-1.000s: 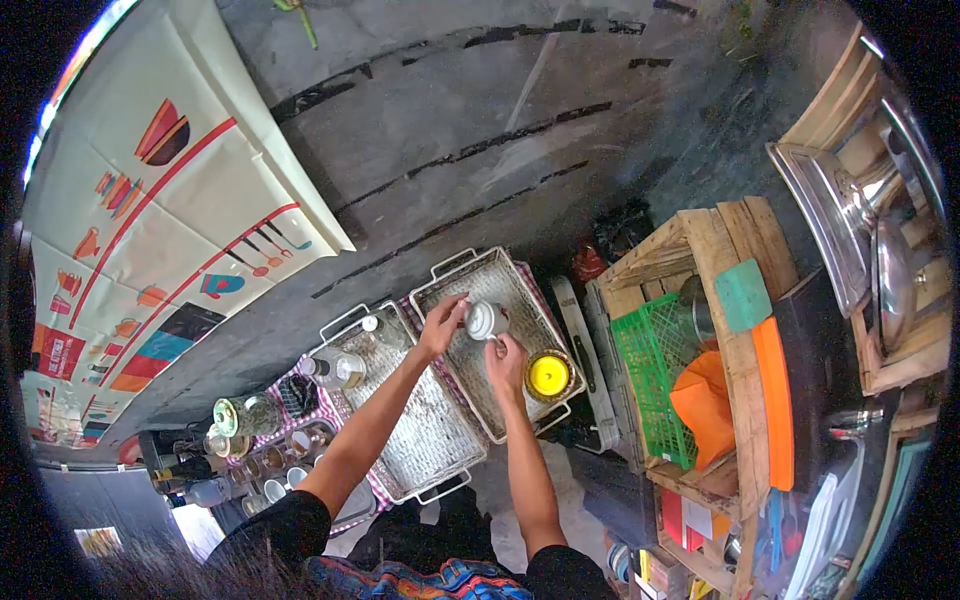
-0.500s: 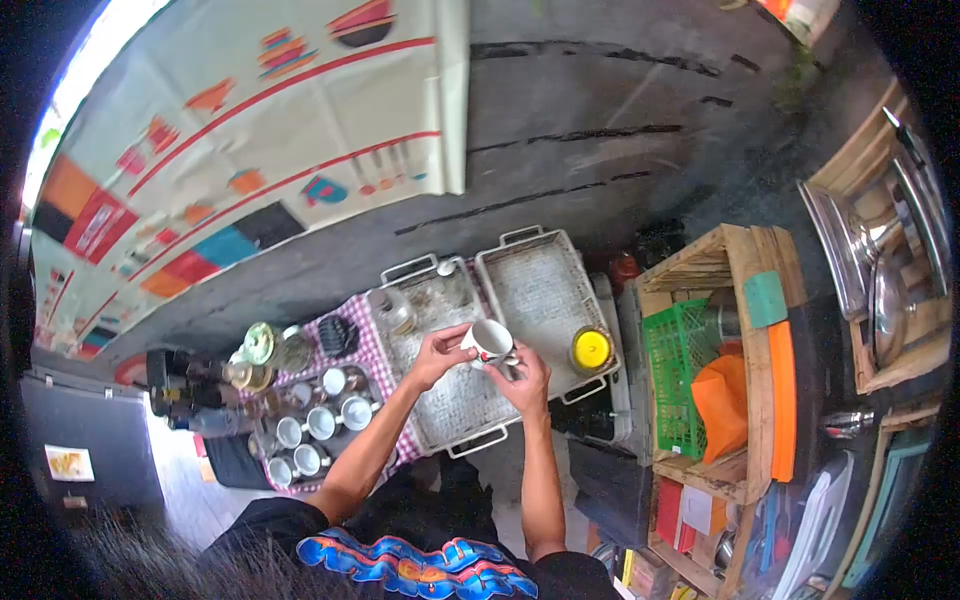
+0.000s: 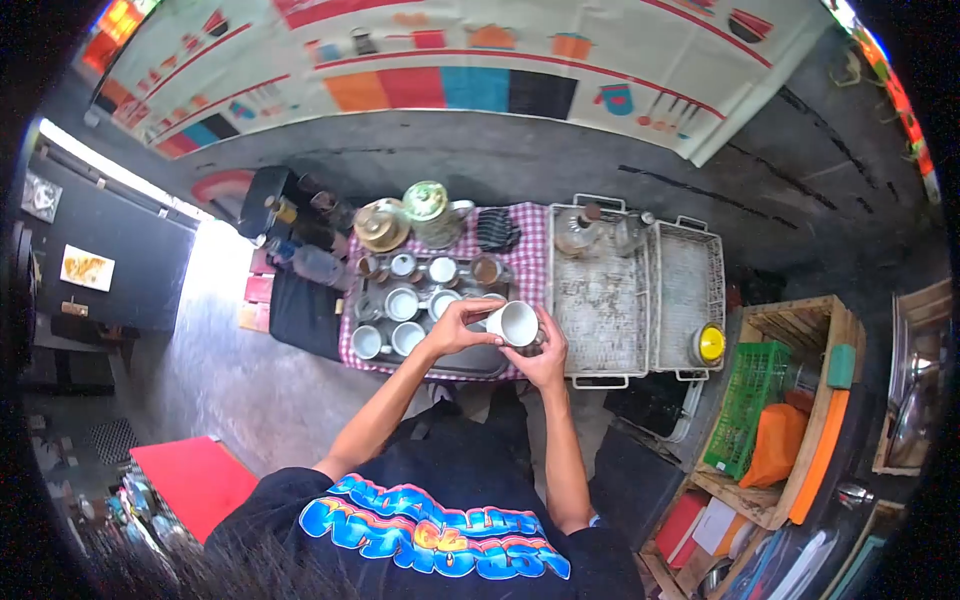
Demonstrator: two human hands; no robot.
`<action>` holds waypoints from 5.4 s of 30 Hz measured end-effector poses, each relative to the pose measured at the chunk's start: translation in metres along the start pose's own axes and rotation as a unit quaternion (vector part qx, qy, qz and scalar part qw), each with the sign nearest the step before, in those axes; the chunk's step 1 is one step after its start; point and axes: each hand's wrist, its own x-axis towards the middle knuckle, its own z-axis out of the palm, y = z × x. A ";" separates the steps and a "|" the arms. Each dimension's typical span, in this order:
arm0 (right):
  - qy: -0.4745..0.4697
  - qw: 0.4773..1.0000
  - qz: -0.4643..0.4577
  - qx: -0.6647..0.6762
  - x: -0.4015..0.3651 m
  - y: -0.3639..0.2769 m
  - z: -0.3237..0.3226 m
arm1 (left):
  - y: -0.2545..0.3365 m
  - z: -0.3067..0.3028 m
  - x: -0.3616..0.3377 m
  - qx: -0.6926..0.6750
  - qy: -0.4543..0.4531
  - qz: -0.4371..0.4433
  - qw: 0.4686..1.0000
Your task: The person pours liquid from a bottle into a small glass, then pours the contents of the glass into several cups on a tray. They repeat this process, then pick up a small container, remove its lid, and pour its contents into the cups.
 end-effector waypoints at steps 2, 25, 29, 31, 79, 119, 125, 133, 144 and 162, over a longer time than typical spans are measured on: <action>-0.025 0.998 -0.017 -0.062 -0.008 0.004 0.024 | -0.012 -0.017 -0.031 0.053 0.028 -0.009 0.998; -0.080 0.968 0.017 -0.236 -0.056 0.079 0.120 | -0.126 -0.032 -0.136 0.068 0.116 -0.106 0.985; -0.091 0.970 0.005 -0.224 -0.053 0.086 0.126 | -0.123 -0.035 -0.140 0.090 0.131 -0.104 0.982; -0.094 0.969 -0.006 -0.227 -0.053 0.088 0.127 | -0.110 -0.040 -0.143 0.102 0.133 -0.137 0.976; -0.244 0.897 -0.083 -0.360 -0.044 0.082 0.210 | -0.116 -0.108 -0.198 0.214 0.375 0.022 0.902; -0.250 0.957 -0.079 -0.126 0.014 0.043 0.145 | -0.056 -0.074 -0.132 0.107 0.495 -0.007 0.862; -0.278 0.954 -0.053 -0.099 0.035 0.019 0.214 | -0.024 -0.133 -0.151 0.125 0.512 0.029 0.849; -0.309 0.947 -0.088 -0.020 0.055 -0.052 0.323 | 0.017 -0.234 -0.193 0.100 0.550 0.080 0.825; -0.221 0.938 -0.262 -0.041 0.112 -0.158 0.431 | 0.041 -0.348 -0.177 0.166 0.510 0.131 0.834; -0.294 0.863 -0.243 -0.332 0.160 -0.141 0.500 | 0.016 -0.389 -0.150 0.278 0.440 0.148 0.841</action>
